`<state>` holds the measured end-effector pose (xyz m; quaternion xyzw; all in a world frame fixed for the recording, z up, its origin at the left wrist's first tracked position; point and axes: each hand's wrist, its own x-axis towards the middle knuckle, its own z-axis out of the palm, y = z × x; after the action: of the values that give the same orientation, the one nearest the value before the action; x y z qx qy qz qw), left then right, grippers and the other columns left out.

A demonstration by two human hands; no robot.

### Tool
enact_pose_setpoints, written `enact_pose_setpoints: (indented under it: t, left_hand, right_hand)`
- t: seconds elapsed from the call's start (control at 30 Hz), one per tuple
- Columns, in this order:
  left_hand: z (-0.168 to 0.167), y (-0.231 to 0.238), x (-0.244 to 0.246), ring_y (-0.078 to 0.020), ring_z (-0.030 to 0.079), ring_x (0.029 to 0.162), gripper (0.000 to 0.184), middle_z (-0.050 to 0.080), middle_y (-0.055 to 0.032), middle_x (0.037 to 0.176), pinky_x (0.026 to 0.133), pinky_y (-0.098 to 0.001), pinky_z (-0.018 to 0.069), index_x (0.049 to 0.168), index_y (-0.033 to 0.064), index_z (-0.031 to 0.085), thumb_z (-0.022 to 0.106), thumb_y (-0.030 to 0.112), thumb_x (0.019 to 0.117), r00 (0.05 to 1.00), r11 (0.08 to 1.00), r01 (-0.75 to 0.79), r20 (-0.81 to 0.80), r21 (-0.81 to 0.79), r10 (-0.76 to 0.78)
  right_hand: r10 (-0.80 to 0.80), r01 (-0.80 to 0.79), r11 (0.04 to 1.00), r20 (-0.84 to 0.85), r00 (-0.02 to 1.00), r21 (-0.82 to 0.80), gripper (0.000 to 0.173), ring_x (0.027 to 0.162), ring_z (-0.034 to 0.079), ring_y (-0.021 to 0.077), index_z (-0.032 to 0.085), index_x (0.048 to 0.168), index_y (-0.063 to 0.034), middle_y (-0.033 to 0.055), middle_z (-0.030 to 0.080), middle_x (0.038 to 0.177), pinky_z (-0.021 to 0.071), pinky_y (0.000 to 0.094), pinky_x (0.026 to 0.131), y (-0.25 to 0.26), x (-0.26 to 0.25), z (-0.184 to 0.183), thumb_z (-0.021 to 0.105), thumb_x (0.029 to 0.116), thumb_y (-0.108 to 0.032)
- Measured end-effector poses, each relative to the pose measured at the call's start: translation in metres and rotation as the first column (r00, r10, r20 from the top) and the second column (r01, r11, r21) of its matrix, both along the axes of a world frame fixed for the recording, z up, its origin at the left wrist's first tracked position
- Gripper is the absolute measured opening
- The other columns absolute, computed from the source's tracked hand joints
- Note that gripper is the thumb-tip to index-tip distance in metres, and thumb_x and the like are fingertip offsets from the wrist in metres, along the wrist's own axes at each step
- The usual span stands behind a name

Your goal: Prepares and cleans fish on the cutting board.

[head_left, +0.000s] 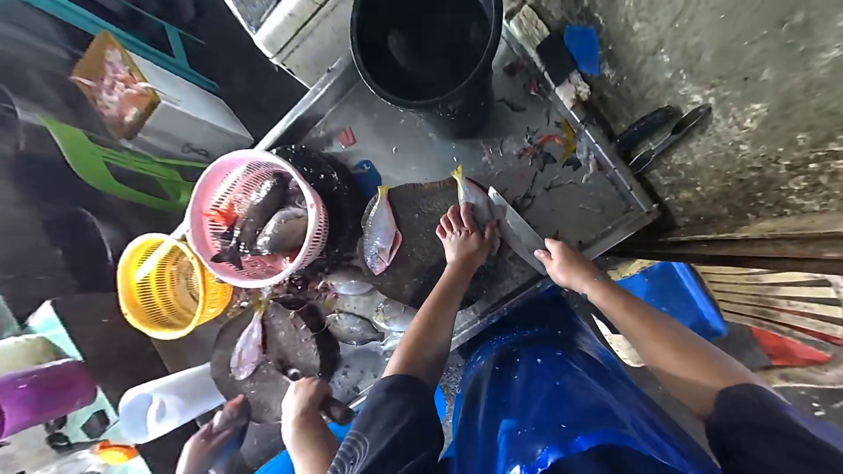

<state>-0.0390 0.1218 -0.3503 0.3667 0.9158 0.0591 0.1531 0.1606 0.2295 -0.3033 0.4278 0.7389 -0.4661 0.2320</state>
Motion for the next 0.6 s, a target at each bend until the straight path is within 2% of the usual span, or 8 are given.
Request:
enact_pose_setpoints:
  t: [0.07,0.23,0.3,0.37,0.43,0.5,0.57,0.6]
  left_hand:
    - [0.000,-0.001,-0.002,-0.0433,0.039,0.142,0.075,0.042,-0.0233,0.154,0.112,-0.0629,0.0308,0.153,0.0147,0.043,0.052,0.063,0.0968,1.000,1.000,0.014,0.000,-0.004,-0.014]
    - [-0.001,-0.003,-0.004,-0.0424,0.039,0.142,0.077,0.042,-0.0227,0.154,0.111,-0.0632,0.0325,0.152,0.0137,0.043,0.050,0.066,0.0959,0.999,0.999,0.034,-0.007,-0.006,-0.034]
    - [-0.003,-0.005,-0.005,-0.0425,0.039,0.143,0.076,0.043,-0.0218,0.154,0.111,-0.0630,0.0320,0.152,0.0157,0.044,0.051,0.065,0.0957,0.999,0.999,0.047,-0.017,0.006,-0.046]
    - [-0.003,-0.007,-0.006,-0.0422,0.039,0.143,0.072,0.044,-0.0206,0.154,0.111,-0.0631,0.0321,0.152,0.0181,0.045,0.050,0.064,0.0961,0.998,0.998,0.062,-0.020,0.025,-0.062]
    - [-0.001,-0.009,-0.003,-0.0431,0.040,0.142,0.071,0.044,-0.0215,0.153,0.111,-0.0637,0.0328,0.151,0.0178,0.046,0.051,0.064,0.0967,0.998,0.997,0.054,-0.013,0.062,-0.053]
    - [0.006,-0.003,-0.001,-0.0435,0.043,0.138,0.070,0.046,-0.0222,0.150,0.107,-0.0638,0.0359,0.146,0.0155,0.051,0.055,0.063,0.0945,1.000,0.994,-0.018,-0.006,0.110,0.018]
    - [0.020,0.011,0.006,-0.0440,0.046,0.135,0.075,0.050,-0.0228,0.145,0.102,-0.0642,0.0404,0.140,0.0098,0.055,0.065,0.062,0.0872,0.994,0.991,-0.110,0.002,0.076,0.111]
    - [0.029,0.020,0.010,-0.0451,0.045,0.136,0.080,0.049,-0.0239,0.146,0.101,-0.0660,0.0420,0.141,0.0067,0.053,0.070,0.059,0.0835,0.988,0.988,-0.155,0.025,0.018,0.155]
  right_hand:
    - [0.039,-0.036,0.998,0.067,0.997,-0.058,0.040,0.063,0.062,0.0308,0.055,0.119,-0.0048,0.0196,0.060,0.083,0.0532,0.0466,0.058,0.008,0.005,0.009,0.041,0.1113,-0.042]
    - [-0.010,0.012,0.999,0.065,0.998,-0.039,0.042,0.051,0.055,0.0300,0.057,0.115,-0.0054,0.0189,0.056,0.073,0.0484,0.0454,0.049,0.015,0.000,0.002,0.042,0.1104,-0.045]
    - [0.096,-0.080,0.989,0.122,0.988,-0.125,0.041,0.051,0.052,0.0263,0.056,0.120,-0.0052,0.0169,0.054,0.074,0.0472,0.0419,0.048,0.034,0.000,0.013,0.042,0.1111,-0.043]
    - [0.290,-0.246,0.944,0.198,0.936,-0.218,0.040,0.051,0.053,0.0216,0.057,0.124,-0.0051,0.0156,0.058,0.077,0.0480,0.0369,0.048,0.064,-0.007,0.036,0.043,0.1114,-0.040]
    - [0.402,-0.346,0.906,0.238,0.884,-0.244,0.039,0.052,0.052,0.0206,0.058,0.124,-0.0067,0.0137,0.057,0.076,0.0473,0.0365,0.049,0.084,-0.006,0.058,0.044,0.1110,-0.041]
    - [0.382,-0.326,0.913,0.236,0.894,-0.244,0.039,0.046,0.051,0.0186,0.058,0.120,-0.0086,0.0119,0.056,0.070,0.0468,0.0335,0.044,0.103,0.005,0.071,0.044,0.1104,-0.043]
    - [0.250,-0.211,0.955,0.176,0.952,-0.210,0.036,0.046,0.052,0.0175,0.056,0.126,-0.0093,0.0117,0.056,0.070,0.0480,0.0317,0.044,0.114,0.025,0.074,0.047,0.1100,-0.040]
    - [0.187,-0.171,0.976,0.117,0.975,-0.137,0.032,0.049,0.055,0.0188,0.056,0.130,-0.0099,0.0130,0.058,0.073,0.0503,0.0338,0.046,0.116,0.036,0.067,0.052,0.1091,-0.034]
